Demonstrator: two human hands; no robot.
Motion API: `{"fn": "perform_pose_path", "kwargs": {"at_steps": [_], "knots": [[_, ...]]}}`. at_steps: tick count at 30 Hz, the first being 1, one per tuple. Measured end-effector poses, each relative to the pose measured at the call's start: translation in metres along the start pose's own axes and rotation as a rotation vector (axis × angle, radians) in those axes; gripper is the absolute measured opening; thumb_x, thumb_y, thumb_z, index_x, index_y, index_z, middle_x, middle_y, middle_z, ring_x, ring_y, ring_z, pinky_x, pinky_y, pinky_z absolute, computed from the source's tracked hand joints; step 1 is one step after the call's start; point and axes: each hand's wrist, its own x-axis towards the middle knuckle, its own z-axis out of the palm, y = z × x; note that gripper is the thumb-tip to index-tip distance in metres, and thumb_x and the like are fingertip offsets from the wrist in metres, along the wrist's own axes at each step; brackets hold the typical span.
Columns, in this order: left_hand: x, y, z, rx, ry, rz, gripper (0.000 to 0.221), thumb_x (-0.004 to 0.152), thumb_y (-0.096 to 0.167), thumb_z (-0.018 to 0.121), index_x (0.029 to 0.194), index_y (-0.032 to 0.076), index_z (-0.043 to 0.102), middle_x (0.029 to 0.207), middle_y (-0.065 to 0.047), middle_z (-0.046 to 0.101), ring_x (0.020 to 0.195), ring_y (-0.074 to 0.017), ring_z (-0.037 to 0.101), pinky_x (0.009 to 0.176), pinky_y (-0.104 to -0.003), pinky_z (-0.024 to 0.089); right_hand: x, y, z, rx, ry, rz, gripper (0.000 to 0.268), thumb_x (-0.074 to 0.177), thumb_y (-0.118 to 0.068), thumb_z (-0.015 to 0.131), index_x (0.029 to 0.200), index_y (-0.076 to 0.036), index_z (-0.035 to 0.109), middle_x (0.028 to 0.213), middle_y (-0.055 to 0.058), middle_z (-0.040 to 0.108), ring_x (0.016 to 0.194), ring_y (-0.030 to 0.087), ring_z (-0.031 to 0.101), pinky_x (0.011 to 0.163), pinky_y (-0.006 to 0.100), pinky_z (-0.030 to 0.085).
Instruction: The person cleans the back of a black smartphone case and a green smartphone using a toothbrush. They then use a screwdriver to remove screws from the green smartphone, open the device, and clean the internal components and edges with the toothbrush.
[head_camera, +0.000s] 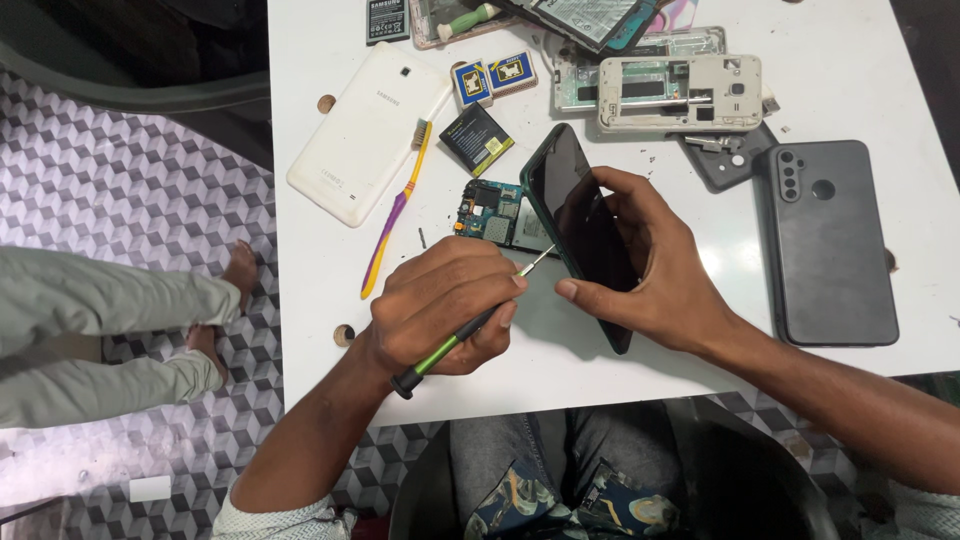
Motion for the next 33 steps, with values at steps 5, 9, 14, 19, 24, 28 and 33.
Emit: {"fn": "perform_pose_path", "kwargs": {"at_steps": [5,9,14,19,24,28,33], "knots": [[0.0014,0.0015,0.0003,0.004,0.003,0.001,0.014,0.087,-0.006,0.071,0.101,-0.005,0.067,0.091,-0.015,0.071,0.085,-0.0286,0.074,0.076,-0.037,0.062,0.0004,-0.0003,-0.0002,-0.006,-0.002,0.008,0.091,0.077,-0.021,0.084,0.151,-0.001,0.034,0.117,0.013,0.061,0.110,0.019,0.064,0.093,0.033,0.054],[0.0022,0.0035,-0.0003,-0.009,-0.003,-0.006,0.013,0.088,-0.006,0.071,0.100,-0.004,0.068,0.091,-0.014,0.071,0.085,-0.0283,0.074,0.075,-0.037,0.062,0.0001,-0.0001,-0.0001,0.017,-0.006,0.004,0.090,0.078,-0.020,0.084,0.151,-0.001,0.035,0.116,0.012,0.061,0.109,0.018,0.064,0.092,0.033,0.054],[0.0024,0.0033,-0.0001,-0.013,-0.009,-0.002,0.012,0.089,-0.006,0.072,0.100,-0.004,0.068,0.091,-0.013,0.071,0.085,-0.0282,0.073,0.075,-0.037,0.062,-0.0004,0.0007,-0.0002,0.025,-0.003,-0.005,0.089,0.079,-0.020,0.083,0.151,-0.001,0.035,0.116,0.012,0.061,0.110,0.018,0.063,0.094,0.032,0.054],[0.0004,0.0025,0.0009,-0.024,-0.015,-0.003,0.012,0.088,-0.006,0.072,0.100,-0.004,0.069,0.091,-0.013,0.071,0.086,-0.0280,0.074,0.076,-0.037,0.062,-0.0007,0.0017,-0.0003,-0.007,0.000,0.007,0.090,0.078,-0.021,0.084,0.151,-0.001,0.035,0.115,0.012,0.060,0.109,0.018,0.064,0.092,0.032,0.055],[-0.0018,0.0009,0.0028,-0.015,-0.018,-0.004,0.011,0.089,-0.006,0.072,0.100,-0.004,0.069,0.092,-0.013,0.071,0.087,-0.0272,0.074,0.076,-0.037,0.063,0.0000,0.0027,-0.0001,-0.004,-0.004,-0.015,0.089,0.080,-0.022,0.083,0.152,0.000,0.035,0.117,0.012,0.061,0.111,0.018,0.064,0.095,0.032,0.055],[-0.0021,0.0013,0.0028,-0.014,-0.024,0.002,0.011,0.089,-0.005,0.072,0.100,-0.004,0.069,0.091,-0.013,0.071,0.086,-0.0268,0.074,0.076,-0.037,0.062,-0.0003,0.0031,-0.0002,0.016,-0.006,0.000,0.089,0.080,-0.022,0.083,0.152,0.000,0.035,0.117,0.012,0.061,0.110,0.018,0.064,0.093,0.032,0.055],[-0.0003,0.0026,0.0014,-0.007,-0.007,-0.001,0.010,0.090,-0.006,0.072,0.099,-0.004,0.069,0.092,-0.014,0.071,0.087,-0.0277,0.074,0.076,-0.038,0.063,-0.0001,0.0029,-0.0001,0.015,-0.008,-0.002,0.090,0.079,-0.022,0.083,0.152,0.000,0.035,0.118,0.013,0.060,0.111,0.019,0.064,0.094,0.033,0.055]]}}
